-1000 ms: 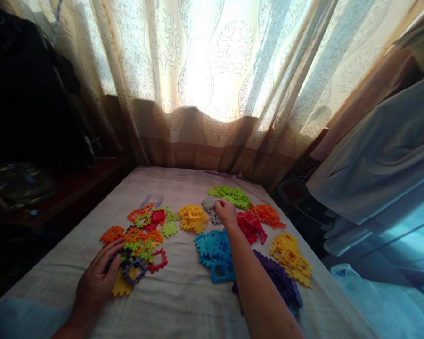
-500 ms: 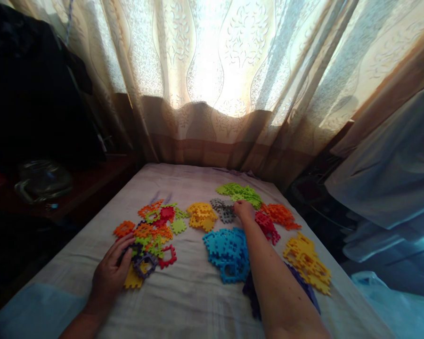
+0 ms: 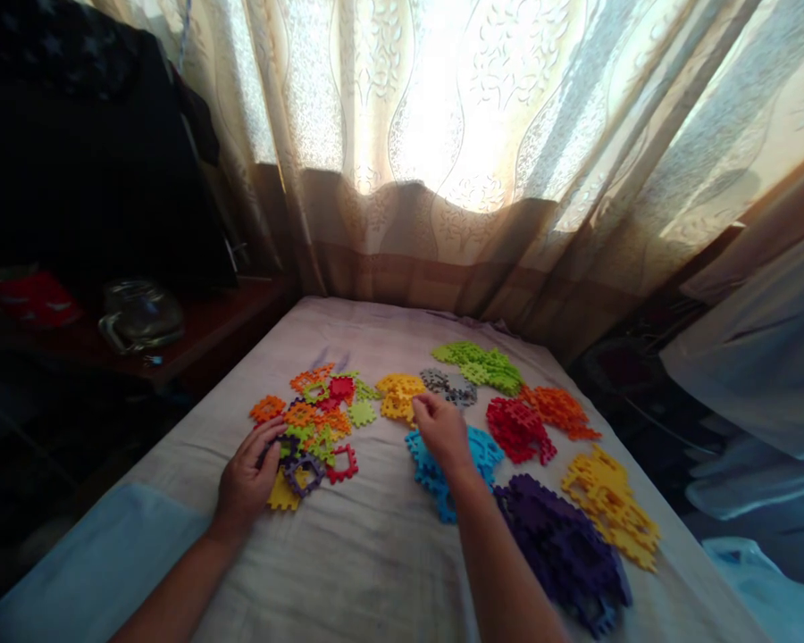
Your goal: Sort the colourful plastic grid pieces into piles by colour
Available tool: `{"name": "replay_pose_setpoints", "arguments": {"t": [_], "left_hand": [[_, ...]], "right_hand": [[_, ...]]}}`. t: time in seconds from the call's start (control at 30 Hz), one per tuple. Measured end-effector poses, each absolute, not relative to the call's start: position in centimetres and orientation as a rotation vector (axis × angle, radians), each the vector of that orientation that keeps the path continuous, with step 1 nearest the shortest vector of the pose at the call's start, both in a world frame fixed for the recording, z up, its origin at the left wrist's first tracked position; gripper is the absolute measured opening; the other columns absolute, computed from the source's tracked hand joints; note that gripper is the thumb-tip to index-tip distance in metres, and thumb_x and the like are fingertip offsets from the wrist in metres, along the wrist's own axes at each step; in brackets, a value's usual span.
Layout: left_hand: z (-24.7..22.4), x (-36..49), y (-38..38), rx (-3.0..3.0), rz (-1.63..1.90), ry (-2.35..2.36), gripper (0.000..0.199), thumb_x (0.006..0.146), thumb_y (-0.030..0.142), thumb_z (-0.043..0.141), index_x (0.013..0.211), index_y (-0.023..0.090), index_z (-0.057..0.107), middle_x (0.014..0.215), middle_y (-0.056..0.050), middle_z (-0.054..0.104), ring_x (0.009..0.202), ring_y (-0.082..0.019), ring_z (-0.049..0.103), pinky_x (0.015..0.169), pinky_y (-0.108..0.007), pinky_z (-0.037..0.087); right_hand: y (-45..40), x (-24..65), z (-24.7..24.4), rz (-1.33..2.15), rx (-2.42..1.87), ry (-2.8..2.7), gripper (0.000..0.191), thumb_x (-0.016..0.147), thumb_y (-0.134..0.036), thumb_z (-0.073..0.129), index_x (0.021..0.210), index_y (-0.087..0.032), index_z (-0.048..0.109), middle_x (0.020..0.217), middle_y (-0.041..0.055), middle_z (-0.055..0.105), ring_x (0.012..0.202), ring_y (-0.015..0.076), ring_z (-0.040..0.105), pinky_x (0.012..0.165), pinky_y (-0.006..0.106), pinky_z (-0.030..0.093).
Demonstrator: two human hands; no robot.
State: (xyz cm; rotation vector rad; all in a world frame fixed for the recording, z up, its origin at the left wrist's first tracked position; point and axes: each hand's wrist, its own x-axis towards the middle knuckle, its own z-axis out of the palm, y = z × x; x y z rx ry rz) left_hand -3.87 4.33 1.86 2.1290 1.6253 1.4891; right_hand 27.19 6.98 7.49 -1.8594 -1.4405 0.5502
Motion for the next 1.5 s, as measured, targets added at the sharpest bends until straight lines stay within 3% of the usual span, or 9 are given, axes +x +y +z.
{"name": "replay_pose_setpoints", "arguments": {"t": [0.1, 0.33, 0.43, 0.63, 0.83, 1.0, 1.23, 1.4, 1.5], "left_hand": [[1.9, -3.9, 4.3, 2.095, 1.486, 1.632, 0.028, 0.092, 0.027, 0.044, 0.106, 0.02, 0.067, 0.116, -0.007, 0.069, 0.109, -0.019, 0.065, 0.098, -0.036, 0.051], [1.8, -4.0, 4.4, 2.067, 1.498, 1.633, 0.028, 0.091, 0.029, 0.045, 0.105, 0.02, 0.067, 0.116, -0.007, 0.069, 0.11, -0.02, 0.064, 0.099, -0.037, 0.051], [1.6, -4.1, 4.5, 2.091, 1.524, 1.613, 0.029, 0.091, 0.03, 0.045, 0.106, 0.02, 0.067, 0.116, -0.008, 0.069, 0.11, -0.02, 0.064, 0.099, -0.036, 0.051], [0.7, -4.5, 5.0, 2.129, 1.551, 1.62, 0.031, 0.091, 0.035, 0.045, 0.106, 0.022, 0.068, 0.114, -0.007, 0.07, 0.106, -0.02, 0.066, 0.097, -0.033, 0.051], [-0.1, -5.1, 5.5, 2.133, 1.54, 1.653, 0.031, 0.089, 0.04, 0.047, 0.104, 0.025, 0.069, 0.116, -0.004, 0.07, 0.104, -0.02, 0.067, 0.092, -0.03, 0.054], [-0.4, -5.3, 5.8, 2.151, 1.552, 1.648, 0.031, 0.089, 0.041, 0.046, 0.103, 0.025, 0.068, 0.115, -0.003, 0.071, 0.105, -0.019, 0.067, 0.091, -0.03, 0.054], [-0.5, -5.4, 5.7, 2.171, 1.519, 1.661, 0.03, 0.089, 0.042, 0.046, 0.105, 0.027, 0.068, 0.116, -0.002, 0.07, 0.107, -0.019, 0.066, 0.094, -0.029, 0.053], [0.0, -5.1, 5.4, 2.142, 1.495, 1.665, 0.03, 0.09, 0.041, 0.047, 0.105, 0.026, 0.068, 0.118, -0.003, 0.069, 0.108, -0.019, 0.065, 0.095, -0.031, 0.052], [0.4, -4.8, 5.1, 2.113, 1.486, 1.669, 0.029, 0.09, 0.039, 0.047, 0.104, 0.025, 0.068, 0.116, -0.004, 0.07, 0.108, -0.02, 0.065, 0.095, -0.032, 0.052]], "right_hand": [[3.0, 21.4, 5.5, 0.571, -1.79, -1.657, 0.026, 0.086, -0.032, 0.05, 0.088, -0.023, 0.074, 0.081, 0.0034, 0.073, 0.076, 0.0189, 0.067, 0.068, 0.026, 0.045], [0.4, 15.2, 5.3, 0.414, -1.851, -1.942, 0.027, 0.086, -0.033, 0.058, 0.11, -0.025, 0.068, 0.101, 0.006, 0.068, 0.093, 0.0203, 0.063, 0.076, 0.027, 0.045], [1.2, 14.5, 6.1, 0.386, -1.934, -2.014, 0.025, 0.086, -0.039, 0.061, 0.105, -0.025, 0.069, 0.103, 0.0071, 0.067, 0.097, 0.0227, 0.062, 0.076, 0.028, 0.045], [2.3, 14.2, 6.2, 0.366, -2.011, -2.062, 0.016, 0.086, -0.031, 0.057, 0.092, -0.023, 0.071, 0.096, 0.0062, 0.07, 0.091, 0.0209, 0.065, 0.072, 0.027, 0.043], [5.2, 19.8, 8.6, 0.245, -1.991, -1.885, 0.019, 0.087, -0.032, 0.057, 0.094, -0.025, 0.073, 0.095, 0.0025, 0.073, 0.09, 0.0179, 0.066, 0.073, 0.023, 0.042], [9.7, 28.6, 10.9, 0.119, -2.262, -1.692, 0.025, 0.089, -0.036, 0.053, 0.095, -0.025, 0.074, 0.094, 0.0038, 0.075, 0.09, 0.0191, 0.067, 0.069, 0.024, 0.041], [13.8, 37.1, 10.4, 0.049, -2.471, -1.474, 0.024, 0.085, -0.031, 0.055, 0.09, -0.024, 0.077, 0.097, 0.0077, 0.075, 0.093, 0.0216, 0.068, 0.074, 0.026, 0.046], [15.3, 39.8, 10.6, 0.036, -2.493, -1.295, 0.037, 0.089, -0.034, 0.047, 0.109, -0.017, 0.073, 0.102, 0.0135, 0.074, 0.095, 0.0258, 0.068, 0.076, 0.032, 0.05], [15.1, 39.5, 10.3, 0.035, -2.427, -1.291, 0.042, 0.09, -0.034, 0.044, 0.118, -0.016, 0.069, 0.108, 0.0123, 0.073, 0.099, 0.0252, 0.067, 0.078, 0.031, 0.05]]}}
